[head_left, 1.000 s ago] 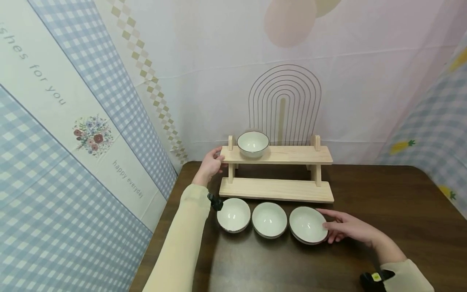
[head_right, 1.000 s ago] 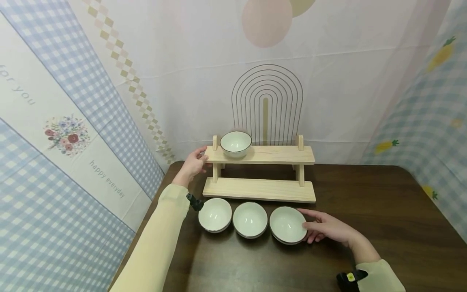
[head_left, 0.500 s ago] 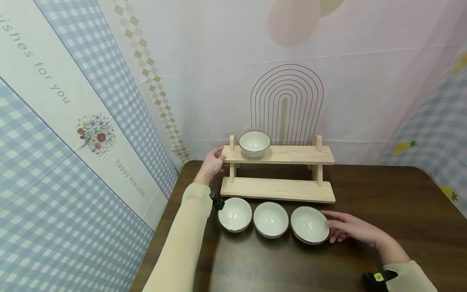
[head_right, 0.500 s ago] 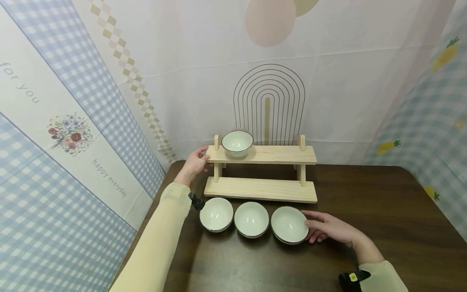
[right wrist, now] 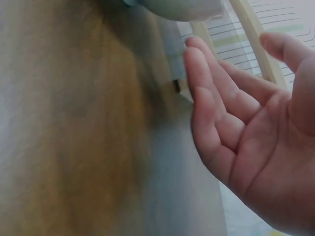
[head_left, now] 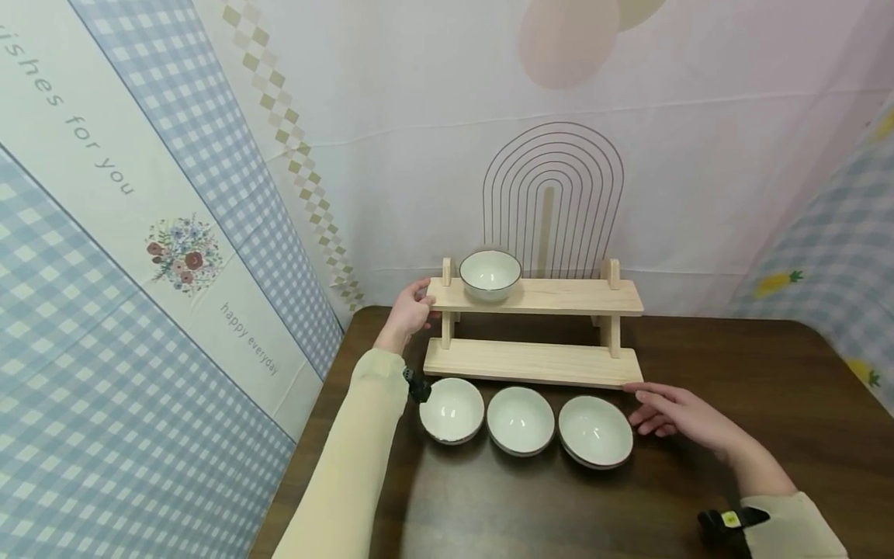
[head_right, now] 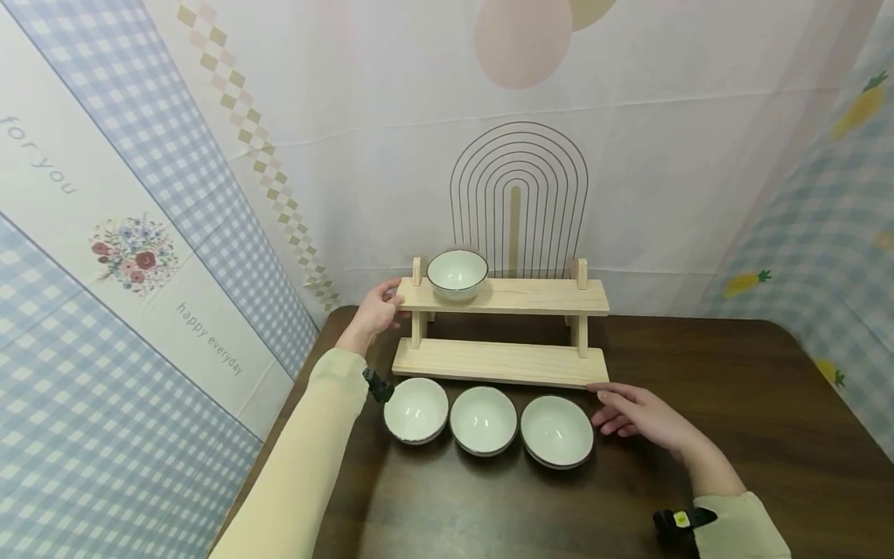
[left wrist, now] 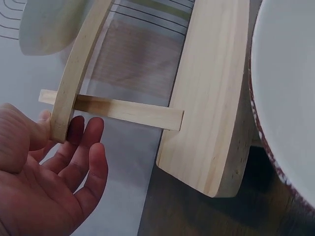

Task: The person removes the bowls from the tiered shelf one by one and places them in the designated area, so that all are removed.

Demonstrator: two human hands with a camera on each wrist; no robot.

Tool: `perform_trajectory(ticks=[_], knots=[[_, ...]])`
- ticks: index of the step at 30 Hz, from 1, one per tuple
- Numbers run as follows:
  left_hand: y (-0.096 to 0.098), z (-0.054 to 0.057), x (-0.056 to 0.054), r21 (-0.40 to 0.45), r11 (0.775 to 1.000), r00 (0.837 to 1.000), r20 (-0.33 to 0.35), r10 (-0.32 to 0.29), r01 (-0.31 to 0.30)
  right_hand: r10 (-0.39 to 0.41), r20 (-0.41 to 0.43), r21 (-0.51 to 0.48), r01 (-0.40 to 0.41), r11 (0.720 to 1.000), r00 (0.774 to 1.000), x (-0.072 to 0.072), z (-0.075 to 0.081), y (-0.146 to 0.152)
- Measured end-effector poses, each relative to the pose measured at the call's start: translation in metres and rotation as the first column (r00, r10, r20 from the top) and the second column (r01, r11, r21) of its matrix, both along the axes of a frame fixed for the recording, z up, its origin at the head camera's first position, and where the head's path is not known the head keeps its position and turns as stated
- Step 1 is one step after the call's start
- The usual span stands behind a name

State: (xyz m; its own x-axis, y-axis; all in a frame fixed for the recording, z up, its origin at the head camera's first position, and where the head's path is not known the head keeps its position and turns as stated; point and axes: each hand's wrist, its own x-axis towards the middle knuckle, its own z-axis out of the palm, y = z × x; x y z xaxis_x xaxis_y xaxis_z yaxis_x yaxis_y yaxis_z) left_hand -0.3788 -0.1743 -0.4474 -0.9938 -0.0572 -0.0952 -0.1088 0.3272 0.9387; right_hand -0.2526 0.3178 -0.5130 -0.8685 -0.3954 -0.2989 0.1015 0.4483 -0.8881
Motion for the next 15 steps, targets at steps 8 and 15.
perform_trajectory(ticks=[8,15], knots=[[0.006,0.002,0.001,-0.018,1.0,0.999,-0.033,-0.013,0.012,-0.143,-0.145,0.025,0.148,0.989,0.979,-0.027,0.023,-0.017],[0.006,0.0,-0.001,-0.02,1.0,1.0,-0.017,0.004,-0.005,-0.106,-0.218,-0.013,0.106,0.994,0.97,-0.053,0.044,-0.05]])
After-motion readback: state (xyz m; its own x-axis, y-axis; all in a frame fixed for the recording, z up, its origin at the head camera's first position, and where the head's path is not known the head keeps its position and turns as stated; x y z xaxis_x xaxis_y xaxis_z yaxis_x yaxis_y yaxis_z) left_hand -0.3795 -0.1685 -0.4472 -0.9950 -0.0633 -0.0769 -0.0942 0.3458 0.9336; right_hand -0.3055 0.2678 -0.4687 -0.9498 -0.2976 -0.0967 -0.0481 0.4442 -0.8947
